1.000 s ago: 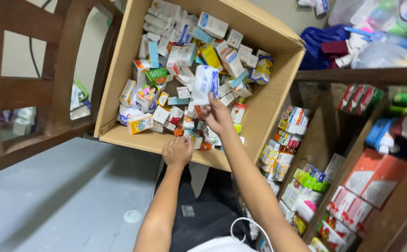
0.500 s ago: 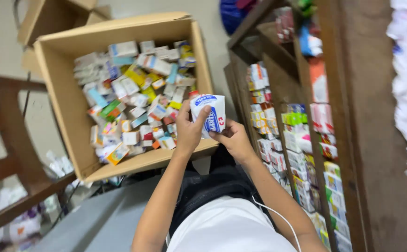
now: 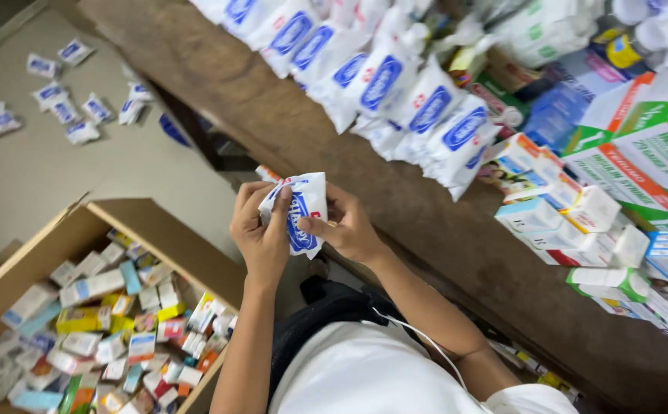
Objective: Organizing various medicine boxes and medical supplies from a cardboard box onto shelves.
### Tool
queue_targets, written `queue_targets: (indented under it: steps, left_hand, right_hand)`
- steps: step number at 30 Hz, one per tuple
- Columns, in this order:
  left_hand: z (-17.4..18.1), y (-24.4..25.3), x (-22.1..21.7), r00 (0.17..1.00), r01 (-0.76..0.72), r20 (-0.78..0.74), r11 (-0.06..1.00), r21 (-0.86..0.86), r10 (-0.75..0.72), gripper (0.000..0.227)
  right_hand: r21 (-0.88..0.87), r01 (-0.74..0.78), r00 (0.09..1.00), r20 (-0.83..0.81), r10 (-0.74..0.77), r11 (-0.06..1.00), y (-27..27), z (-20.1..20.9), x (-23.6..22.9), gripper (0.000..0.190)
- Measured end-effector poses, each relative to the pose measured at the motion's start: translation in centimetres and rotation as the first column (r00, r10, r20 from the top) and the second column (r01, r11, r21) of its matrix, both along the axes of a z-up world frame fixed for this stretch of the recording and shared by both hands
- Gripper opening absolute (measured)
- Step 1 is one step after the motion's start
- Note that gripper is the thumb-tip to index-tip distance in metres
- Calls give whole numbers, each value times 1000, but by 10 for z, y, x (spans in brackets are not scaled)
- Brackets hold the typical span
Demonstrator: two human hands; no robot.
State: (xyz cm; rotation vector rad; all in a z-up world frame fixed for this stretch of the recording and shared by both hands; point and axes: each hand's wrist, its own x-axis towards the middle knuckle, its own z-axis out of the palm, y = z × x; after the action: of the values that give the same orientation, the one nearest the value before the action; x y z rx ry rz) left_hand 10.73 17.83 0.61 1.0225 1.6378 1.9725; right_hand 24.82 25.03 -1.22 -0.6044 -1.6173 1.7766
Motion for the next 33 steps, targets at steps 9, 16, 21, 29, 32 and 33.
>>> queue_targets:
  steps: [9, 16, 21, 29, 32, 33]
  left_hand:
    - [56, 88, 36, 900, 421, 153, 905, -57, -409, 30]
    - [48, 132, 18, 933, 337, -58, 919, -206, -355, 21]
    - [81, 163, -25, 900, 424, 11, 866, -264, -437, 34]
    - [60, 245, -103, 701, 662, 9, 645, -381, -713, 41]
    - [34, 286, -110, 687, 667, 28, 615, -420, -726, 36]
    - [25, 300, -109, 667, 700, 50, 602, -384, -743, 35]
  right_hand:
    - [82, 282, 958, 38, -285, 956, 67, 10, 58, 32]
    - [-16, 320, 948, -3, -320, 947, 77, 27, 36, 44]
    - [28, 373, 928, -19, -373, 927, 98, 33, 10, 44]
    - [354, 569, 730, 197, -654, 742, 146, 59, -39, 53]
    - [725, 515, 500, 178, -847, 457, 149, 52, -42, 60]
    - [862, 423, 408, 94, -908, 280, 151, 47, -39, 57]
